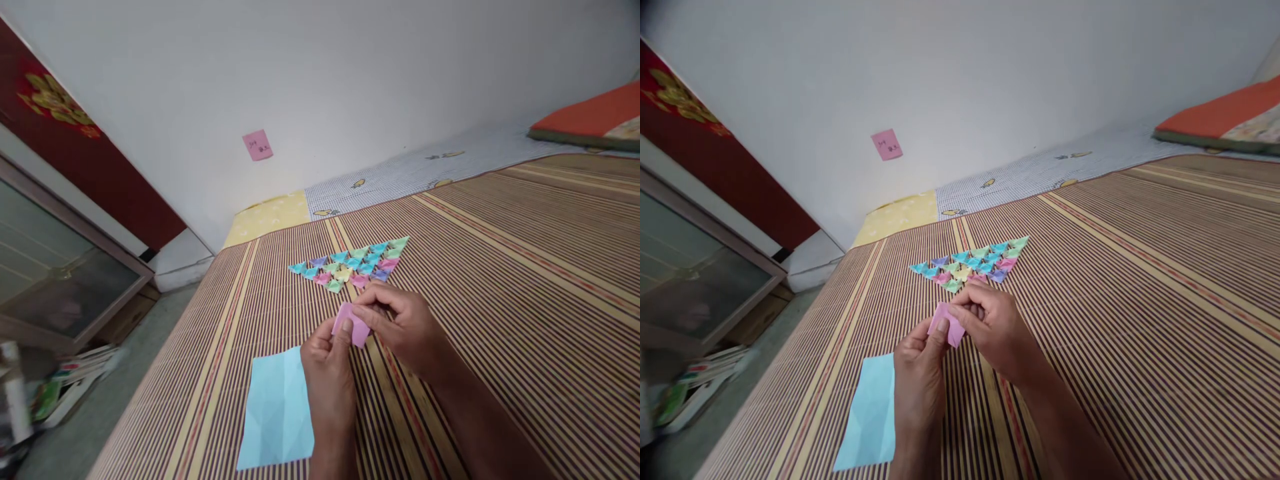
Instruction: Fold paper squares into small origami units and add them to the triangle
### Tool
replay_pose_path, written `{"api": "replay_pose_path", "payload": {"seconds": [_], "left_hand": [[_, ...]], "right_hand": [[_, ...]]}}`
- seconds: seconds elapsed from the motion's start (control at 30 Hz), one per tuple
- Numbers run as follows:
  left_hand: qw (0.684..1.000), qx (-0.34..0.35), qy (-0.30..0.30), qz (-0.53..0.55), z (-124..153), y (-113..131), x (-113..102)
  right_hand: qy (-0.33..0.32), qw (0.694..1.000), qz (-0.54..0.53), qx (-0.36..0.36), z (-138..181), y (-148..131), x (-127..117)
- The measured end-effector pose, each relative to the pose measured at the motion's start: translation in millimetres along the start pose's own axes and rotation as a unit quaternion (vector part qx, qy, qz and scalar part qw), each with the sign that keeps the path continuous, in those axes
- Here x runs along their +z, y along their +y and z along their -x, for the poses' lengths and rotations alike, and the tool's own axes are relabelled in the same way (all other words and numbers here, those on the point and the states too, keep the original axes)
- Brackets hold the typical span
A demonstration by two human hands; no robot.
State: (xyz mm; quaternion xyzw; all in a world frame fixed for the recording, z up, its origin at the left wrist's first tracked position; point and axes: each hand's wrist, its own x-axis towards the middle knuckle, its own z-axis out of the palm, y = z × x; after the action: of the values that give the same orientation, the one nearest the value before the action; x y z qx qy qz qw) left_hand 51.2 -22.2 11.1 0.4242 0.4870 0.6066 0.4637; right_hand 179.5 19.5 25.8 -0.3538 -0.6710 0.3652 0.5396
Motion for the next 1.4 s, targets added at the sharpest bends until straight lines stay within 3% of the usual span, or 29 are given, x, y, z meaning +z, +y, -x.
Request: {"api": "replay_pose_path", "payload": {"seconds": [0.13,0.5,0.87,1.03,1.17,1.27,1.4], "left_hand": [[1.0,0.008,0.001,-0.016,1,3,1],[0.998,-0.044,-0.037,0.006,0,12,4],[0.98,-0.064,-0.138,0.131,-2,0,10],[0.979,-0.083,-0.153,0.102,-2,0,4],[0.993,-0.052,-0.095,0.044,-2,1,-2],[0.996,-0.049,-0.064,0.046,-2,5,-5],[0.993,-0.033,-0.115,0.007,-2,13,-11]], "right_hand": [[0.034,0.997,0.053,-0.036,1,0,5],[-0.019,1.0,-0.005,0.002,0,1,1],[0.079,0.987,-0.105,0.094,-1,10,3],[0.022,0.987,-0.113,0.111,-2,13,-1],[-0.038,0.982,-0.119,0.14,-3,17,-1],[-0.044,0.979,-0.125,0.152,-4,20,0],[-0.038,0.981,-0.128,0.14,-5,21,3]]}}
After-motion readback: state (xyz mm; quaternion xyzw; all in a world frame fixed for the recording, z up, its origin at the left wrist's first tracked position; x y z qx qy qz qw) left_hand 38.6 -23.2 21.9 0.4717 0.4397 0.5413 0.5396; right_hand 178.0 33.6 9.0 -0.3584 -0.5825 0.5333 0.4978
